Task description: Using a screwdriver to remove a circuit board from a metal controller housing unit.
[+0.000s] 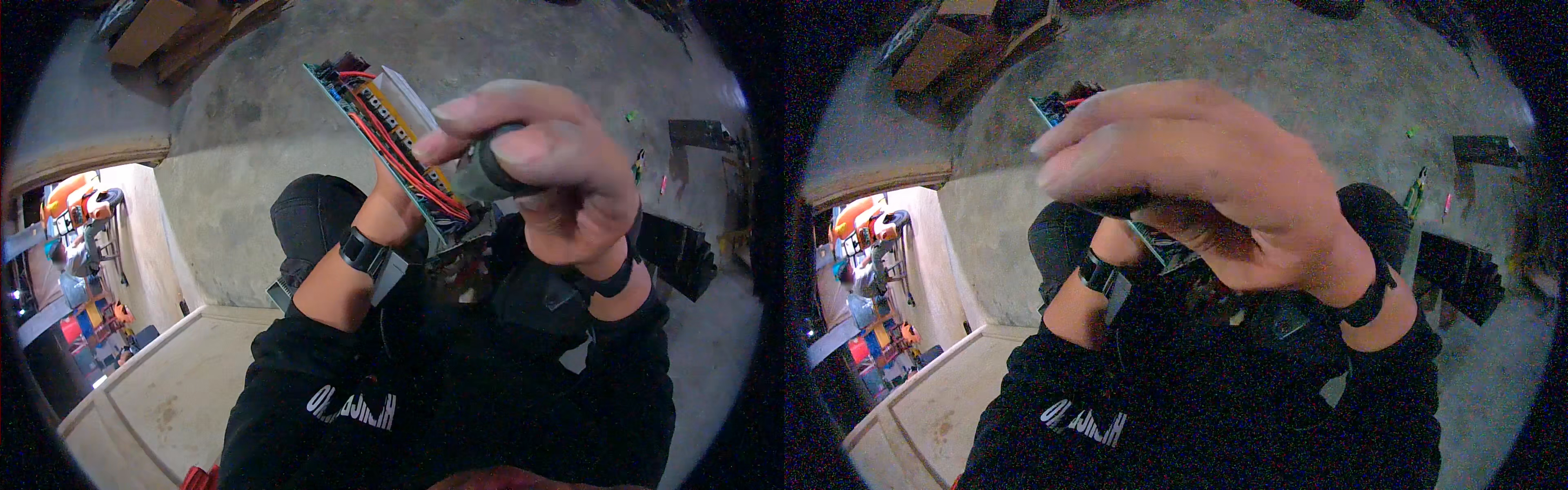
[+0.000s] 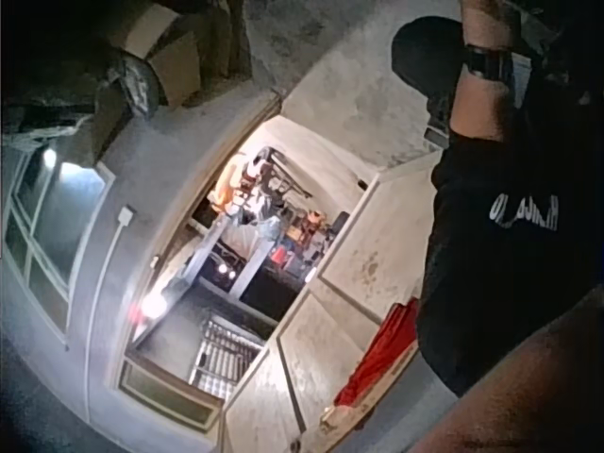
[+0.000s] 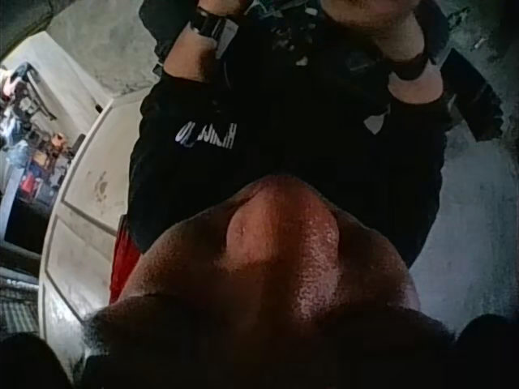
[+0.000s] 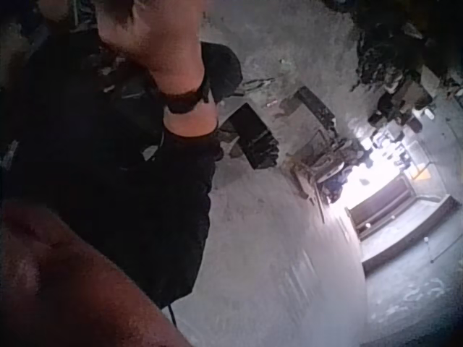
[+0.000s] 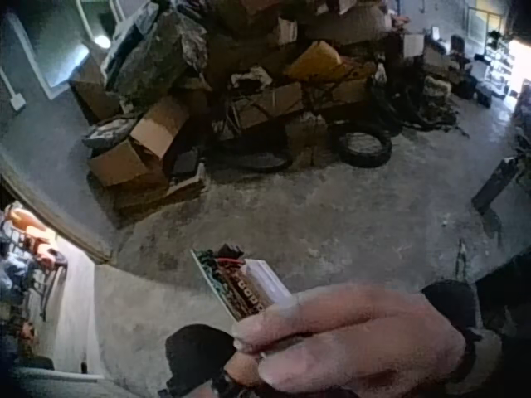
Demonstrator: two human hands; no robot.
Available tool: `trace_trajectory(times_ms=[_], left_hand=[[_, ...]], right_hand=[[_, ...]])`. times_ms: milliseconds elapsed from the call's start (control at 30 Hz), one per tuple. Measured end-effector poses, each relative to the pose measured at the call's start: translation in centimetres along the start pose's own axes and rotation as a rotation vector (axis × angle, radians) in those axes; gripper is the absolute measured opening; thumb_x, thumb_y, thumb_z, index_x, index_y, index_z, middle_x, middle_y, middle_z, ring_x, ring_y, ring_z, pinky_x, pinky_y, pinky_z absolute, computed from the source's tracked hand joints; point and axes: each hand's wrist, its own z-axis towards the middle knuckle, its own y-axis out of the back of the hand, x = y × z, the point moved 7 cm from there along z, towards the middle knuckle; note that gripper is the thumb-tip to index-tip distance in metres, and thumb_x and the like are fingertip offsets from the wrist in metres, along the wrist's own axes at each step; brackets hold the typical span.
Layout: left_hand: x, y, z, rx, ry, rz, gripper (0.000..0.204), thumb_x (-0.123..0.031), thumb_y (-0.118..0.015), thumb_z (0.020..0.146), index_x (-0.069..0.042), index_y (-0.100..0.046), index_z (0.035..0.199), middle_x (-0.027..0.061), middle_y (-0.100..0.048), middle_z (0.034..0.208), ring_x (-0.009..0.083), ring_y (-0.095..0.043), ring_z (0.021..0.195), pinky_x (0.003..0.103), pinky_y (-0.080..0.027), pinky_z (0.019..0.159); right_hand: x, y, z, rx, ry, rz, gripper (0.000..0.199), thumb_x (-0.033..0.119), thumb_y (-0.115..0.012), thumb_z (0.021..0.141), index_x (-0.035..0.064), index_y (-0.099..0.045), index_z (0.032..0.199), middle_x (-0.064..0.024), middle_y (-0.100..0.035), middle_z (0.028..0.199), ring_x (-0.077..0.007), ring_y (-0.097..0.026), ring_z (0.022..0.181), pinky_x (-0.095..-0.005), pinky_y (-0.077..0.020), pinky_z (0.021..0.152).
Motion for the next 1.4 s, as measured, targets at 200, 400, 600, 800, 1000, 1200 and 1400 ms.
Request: trace_trajectory(times_ms=[200, 400, 600, 800, 1000, 1200, 1400], left_hand=[[-0.8, -0.3, -0.5, -0.006, -0.018, 0.014, 0.047, -0.046, -0.042, 0.09, -0.008, -0.057, 0.112, 0.0107, -0.061, 0.104, 0.0263, -0.06, 0.097, 0.041, -0.051, 0.082], [-0.4, -0.3, -0.6, 0.007, -0.007, 0.019, 0.048, -0.047, -0.041, 0.09, -0.008, -0.057, 0.112, 0.0108, -0.061, 0.104, 0.0265, -0.06, 0.097, 0.041, -0.051, 0.083], [-0.4, -0.1, -0.5, 0.013, -0.008, 0.019, 0.049, -0.048, -0.041, 0.09, -0.008, -0.057, 0.112, 0.0108, -0.061, 0.104, 0.0266, -0.06, 0.097, 0.041, -0.051, 0.083], [-0.3, -0.1, -0.5, 0.011, -0.008, 0.016, 0.049, -0.049, -0.041, 0.09, -0.008, -0.057, 0.112, 0.0108, -0.061, 0.104, 0.0268, -0.06, 0.097, 0.042, -0.051, 0.083], [-0.6, 0.0, -1.3, 0.016, 0.001, 0.005, 0.05, -0.05, -0.04, 0.09, -0.009, -0.057, 0.112, 0.0109, -0.061, 0.104, 0.0269, -0.06, 0.097, 0.042, -0.051, 0.083], [-0.4, 0.1, -0.9, -0.002, 0.013, -0.049, 0.051, -0.051, -0.04, 0.09, -0.009, -0.057, 0.112, 0.0109, -0.061, 0.104, 0.0271, -0.06, 0.097, 0.042, -0.051, 0.083], [-0.4, 0.6, -0.2, -0.066, 0.024, -0.184, 0.052, -0.052, -0.039, 0.09, -0.009, -0.057, 0.113, 0.011, -0.061, 0.104, 0.0272, -0.06, 0.097, 0.042, -0.051, 0.083]], right_hand=[[0.5, 0.2, 0.4, 0.021, 0.129, -0.109, 0.02, 0.011, -0.058, 0.091, 0.0121, -0.054, 0.111, -0.0245, -0.054, 0.112, -0.0315, -0.064, 0.092, -0.0358, -0.0553, 0.073], [-0.2, -0.2, 0.1, 0.032, 0.001, 0.072, 0.031, 0.017, -0.068, 0.084, 0.0094, -0.055, 0.111, -0.0235, -0.052, 0.116, -0.0288, -0.064, 0.092, -0.0344, -0.0554, 0.074], [0.2, -0.3, 0.6, 0.084, 0.096, -0.044, 0.03, 0.015, -0.059, 0.09, 0.0064, -0.051, 0.118, -0.0269, -0.051, 0.117, -0.0308, -0.064, 0.093, -0.0388, -0.0558, 0.077], [-0.5, -0.1, 0.4, 0.002, 0.101, 0.055, 0.034, 0.016, -0.054, 0.093, 0.0067, -0.046, 0.124, -0.0283, -0.05, 0.119, -0.0331, -0.066, 0.09, -0.0407, -0.0564, 0.076], [-0.4, 0.0, 0.3, -0.006, 0.121, 0.063, 0.033, 0.016, -0.051, 0.094, 0.0079, -0.044, 0.126, -0.0287, -0.049, 0.119, -0.035, -0.065, 0.091, -0.0439, -0.0566, 0.076], [0.1, 0.8, 0.4, -0.217, 0.118, 0.132, 0.037, 0.019, -0.051, 0.095, 0.0097, -0.042, 0.13, -0.0245, -0.05, 0.12, -0.0268, -0.063, 0.079, -0.0363, -0.0558, 0.064], [-3.1, 4.0, -1.7, -0.491, -0.438, 0.491, 0.039, 0.016, -0.05, 0.096, 0.0092, -0.042, 0.133, -0.0095, -0.055, 0.106, -0.0124, -0.052, 0.066, -0.0222, -0.041, 0.049]])
